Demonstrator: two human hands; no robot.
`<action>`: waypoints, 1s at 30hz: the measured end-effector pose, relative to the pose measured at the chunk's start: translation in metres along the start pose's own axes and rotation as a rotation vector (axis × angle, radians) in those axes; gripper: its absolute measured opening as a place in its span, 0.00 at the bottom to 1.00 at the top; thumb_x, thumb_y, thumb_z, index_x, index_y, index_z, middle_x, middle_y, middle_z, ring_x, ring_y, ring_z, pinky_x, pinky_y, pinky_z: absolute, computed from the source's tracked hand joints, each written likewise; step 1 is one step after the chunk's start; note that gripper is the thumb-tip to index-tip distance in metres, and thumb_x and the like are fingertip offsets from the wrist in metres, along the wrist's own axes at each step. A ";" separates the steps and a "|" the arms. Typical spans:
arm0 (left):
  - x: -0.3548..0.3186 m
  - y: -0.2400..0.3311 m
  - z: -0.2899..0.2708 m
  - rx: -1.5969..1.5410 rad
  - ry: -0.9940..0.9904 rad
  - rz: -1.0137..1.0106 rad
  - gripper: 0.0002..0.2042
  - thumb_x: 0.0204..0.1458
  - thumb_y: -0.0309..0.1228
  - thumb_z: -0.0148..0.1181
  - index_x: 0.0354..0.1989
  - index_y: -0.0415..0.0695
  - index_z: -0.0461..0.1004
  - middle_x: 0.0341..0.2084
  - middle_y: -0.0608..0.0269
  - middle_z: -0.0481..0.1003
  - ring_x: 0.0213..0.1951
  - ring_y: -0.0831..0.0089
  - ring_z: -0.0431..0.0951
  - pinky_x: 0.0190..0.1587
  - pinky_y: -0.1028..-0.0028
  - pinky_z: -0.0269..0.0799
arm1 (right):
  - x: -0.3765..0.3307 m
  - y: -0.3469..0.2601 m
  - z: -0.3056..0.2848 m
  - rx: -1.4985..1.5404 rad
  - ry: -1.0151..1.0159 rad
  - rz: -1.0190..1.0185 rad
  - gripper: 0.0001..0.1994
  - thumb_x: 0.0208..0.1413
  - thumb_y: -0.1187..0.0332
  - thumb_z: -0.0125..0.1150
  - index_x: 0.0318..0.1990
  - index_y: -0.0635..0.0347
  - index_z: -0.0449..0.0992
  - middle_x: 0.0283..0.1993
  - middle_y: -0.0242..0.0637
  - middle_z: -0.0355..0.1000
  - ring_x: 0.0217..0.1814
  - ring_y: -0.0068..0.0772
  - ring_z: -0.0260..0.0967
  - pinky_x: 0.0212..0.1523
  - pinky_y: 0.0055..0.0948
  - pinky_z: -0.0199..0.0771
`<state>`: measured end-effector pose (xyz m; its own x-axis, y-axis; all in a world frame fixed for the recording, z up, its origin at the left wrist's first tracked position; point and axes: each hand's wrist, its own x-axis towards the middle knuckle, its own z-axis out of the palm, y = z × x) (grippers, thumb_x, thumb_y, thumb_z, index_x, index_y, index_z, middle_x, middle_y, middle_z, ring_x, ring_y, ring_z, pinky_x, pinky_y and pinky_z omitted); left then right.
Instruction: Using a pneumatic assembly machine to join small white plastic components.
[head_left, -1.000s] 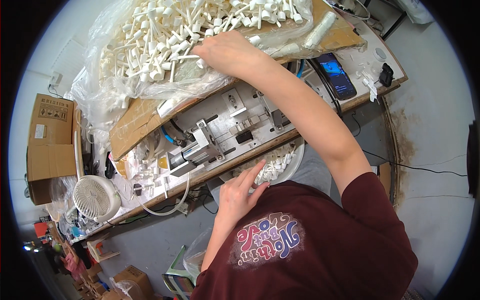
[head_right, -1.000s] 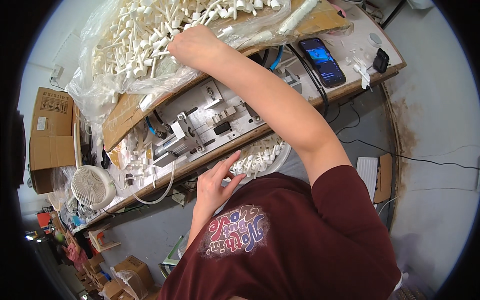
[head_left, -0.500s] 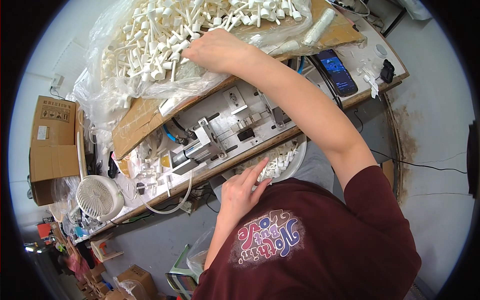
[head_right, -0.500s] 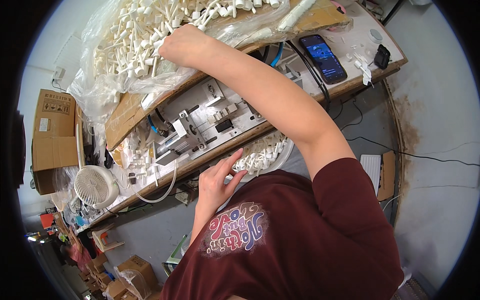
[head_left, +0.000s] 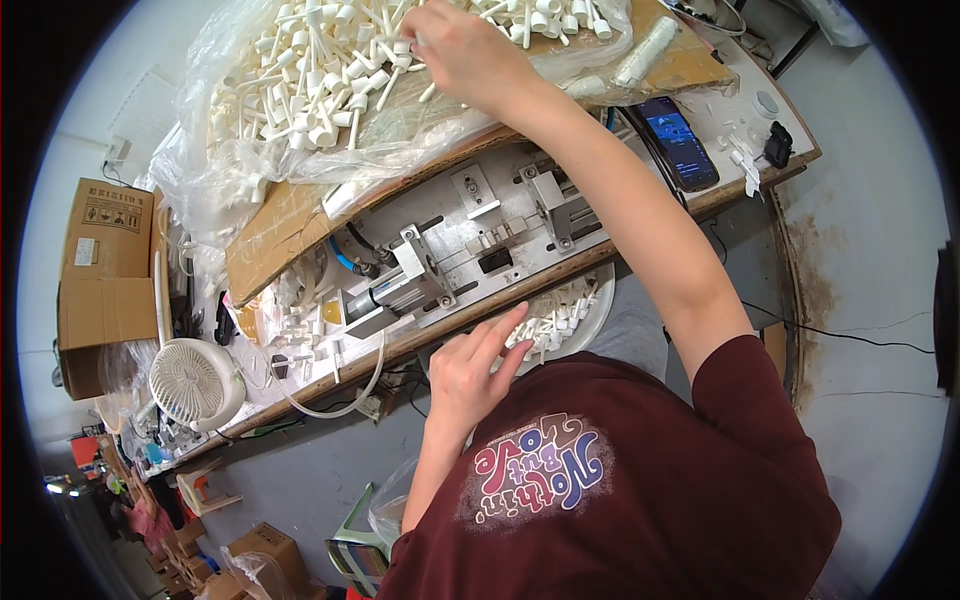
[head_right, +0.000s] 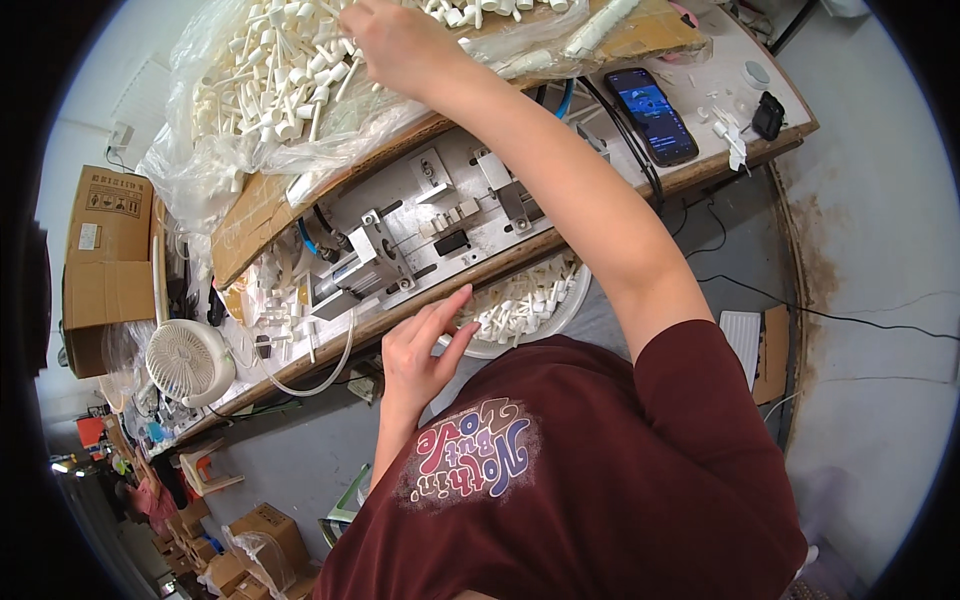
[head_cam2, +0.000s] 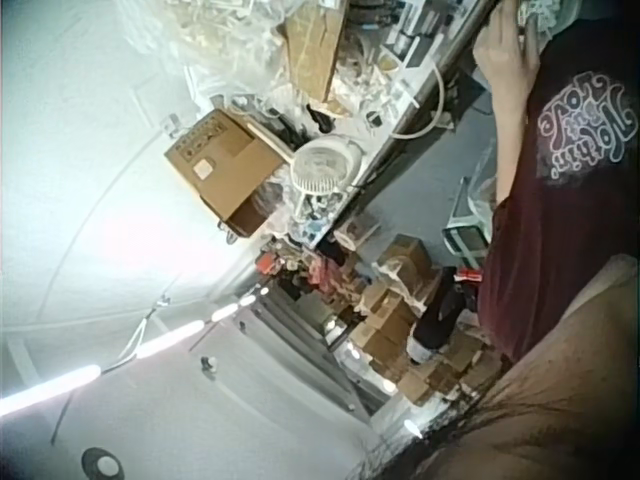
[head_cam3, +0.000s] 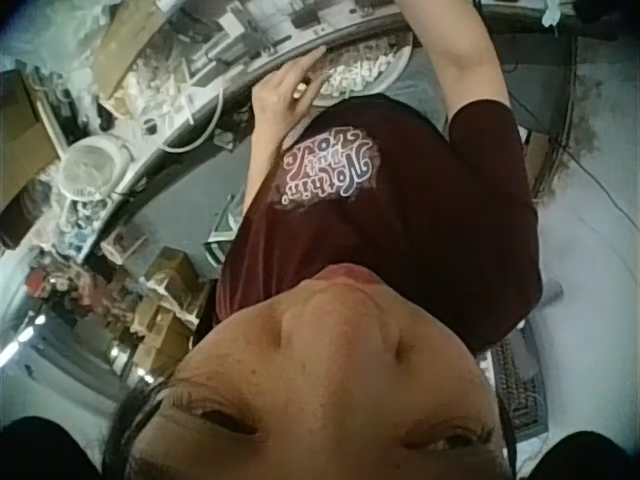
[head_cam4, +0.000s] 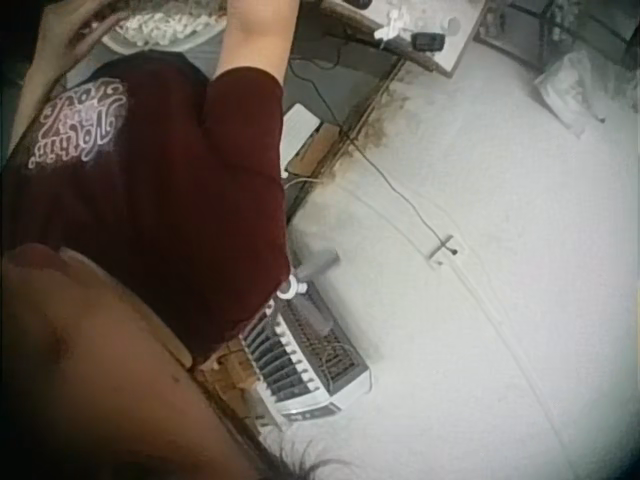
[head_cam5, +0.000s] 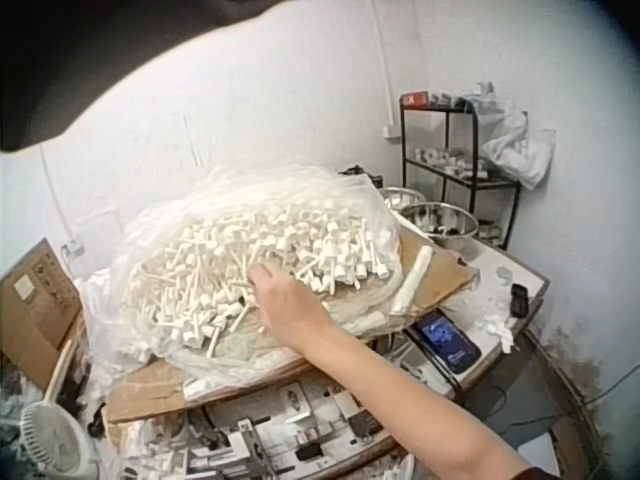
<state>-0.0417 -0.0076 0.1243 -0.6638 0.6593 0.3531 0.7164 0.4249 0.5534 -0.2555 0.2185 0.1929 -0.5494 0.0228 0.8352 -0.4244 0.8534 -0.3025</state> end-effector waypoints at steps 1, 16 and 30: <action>0.003 0.000 -0.003 -0.016 0.040 0.005 0.22 0.46 0.24 0.71 0.53 0.43 0.78 0.32 0.59 0.80 0.24 0.71 0.79 0.29 0.75 0.73 | 0.000 -0.001 -0.002 0.083 0.054 0.010 0.07 0.53 0.75 0.57 0.40 0.66 0.74 0.37 0.47 0.70 0.37 0.48 0.73 0.39 0.37 0.75; 0.034 -0.004 -0.020 -0.178 0.356 0.002 0.18 0.44 0.13 0.67 0.47 0.37 0.80 0.46 0.53 0.77 0.40 0.70 0.81 0.38 0.73 0.82 | -0.131 -0.085 -0.097 1.557 -0.735 1.120 0.09 0.65 0.69 0.57 0.48 0.62 0.72 0.31 0.27 0.71 0.25 0.13 0.67 0.25 0.15 0.65; 0.024 -0.019 0.027 0.199 0.276 -0.029 0.13 0.45 0.29 0.72 0.41 0.43 0.82 0.48 0.62 0.81 0.31 0.69 0.82 0.32 0.74 0.76 | -0.143 -0.078 -0.137 1.305 -0.188 1.079 0.09 0.60 0.75 0.62 0.47 0.64 0.74 0.42 0.37 0.76 0.36 0.19 0.72 0.37 0.19 0.74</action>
<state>-0.0650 0.0173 0.1017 -0.6979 0.4639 0.5456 0.7064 0.5716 0.4176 -0.0453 0.2200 0.1600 -0.9922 0.1233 -0.0196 -0.0413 -0.4718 -0.8807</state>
